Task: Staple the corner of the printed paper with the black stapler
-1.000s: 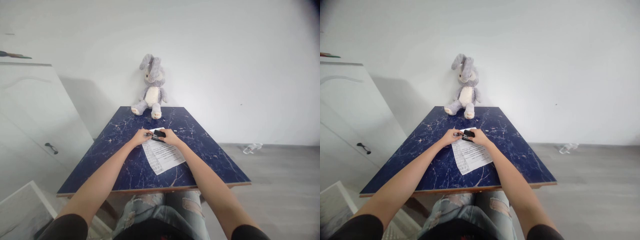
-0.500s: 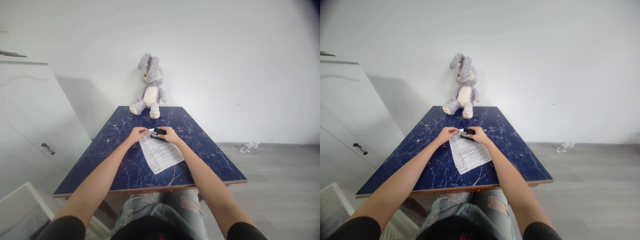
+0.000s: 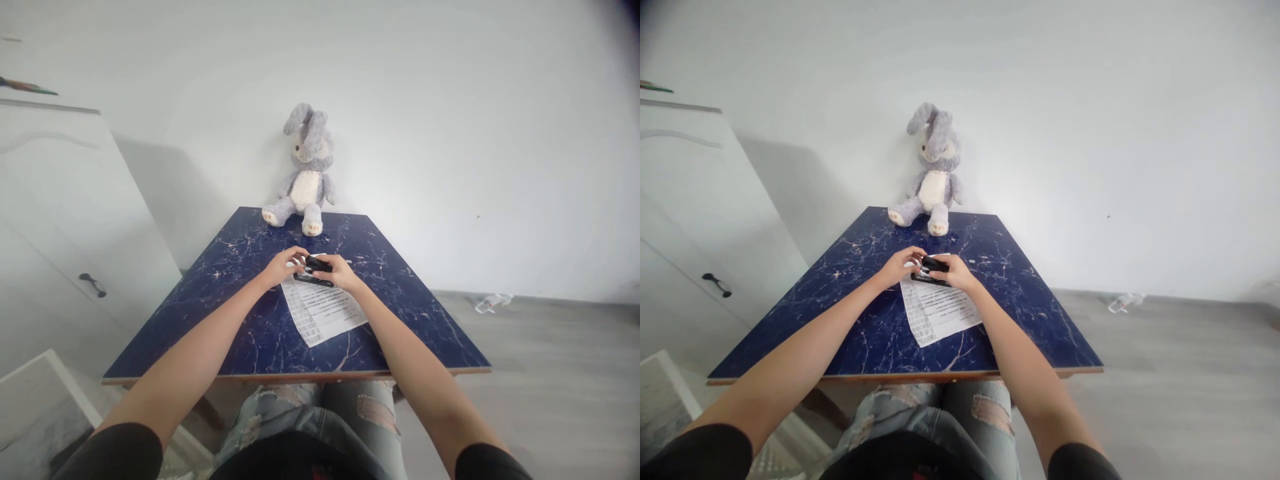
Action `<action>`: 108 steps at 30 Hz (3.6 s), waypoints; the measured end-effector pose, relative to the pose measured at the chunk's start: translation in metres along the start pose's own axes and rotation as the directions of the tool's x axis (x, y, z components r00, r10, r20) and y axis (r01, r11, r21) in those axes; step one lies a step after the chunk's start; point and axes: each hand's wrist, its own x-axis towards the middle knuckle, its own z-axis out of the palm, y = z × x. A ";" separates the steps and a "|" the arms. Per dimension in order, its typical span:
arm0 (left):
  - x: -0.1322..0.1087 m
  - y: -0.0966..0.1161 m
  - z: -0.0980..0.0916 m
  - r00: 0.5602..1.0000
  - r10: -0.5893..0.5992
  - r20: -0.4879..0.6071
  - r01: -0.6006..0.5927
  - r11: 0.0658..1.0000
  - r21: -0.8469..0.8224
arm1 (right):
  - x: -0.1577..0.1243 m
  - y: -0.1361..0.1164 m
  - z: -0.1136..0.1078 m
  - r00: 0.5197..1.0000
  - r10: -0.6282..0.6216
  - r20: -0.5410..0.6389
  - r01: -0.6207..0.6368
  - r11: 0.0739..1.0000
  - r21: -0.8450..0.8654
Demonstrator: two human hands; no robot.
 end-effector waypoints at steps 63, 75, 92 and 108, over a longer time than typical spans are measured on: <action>-0.008 0.000 -0.032 0.685 -0.053 -0.727 0.158 0.984 0.077 | 0.034 0.034 0.072 0.937 0.342 -0.073 -0.297 0.670 -0.681; 0.001 -0.024 0.024 0.902 -0.275 -0.332 0.292 0.956 0.004 | 0.014 0.035 -0.002 0.977 0.198 -0.082 -0.205 0.974 -0.099; 0.004 -0.021 0.023 0.816 -0.446 -0.369 0.308 0.874 -0.377 | -0.032 0.001 -0.014 0.917 0.070 0.392 -0.154 0.970 0.187; 0.004 -0.008 0.014 0.742 -0.637 -0.209 0.262 0.562 -0.784 | -0.032 -0.018 0.026 0.990 -0.140 -0.026 0.106 0.846 -0.522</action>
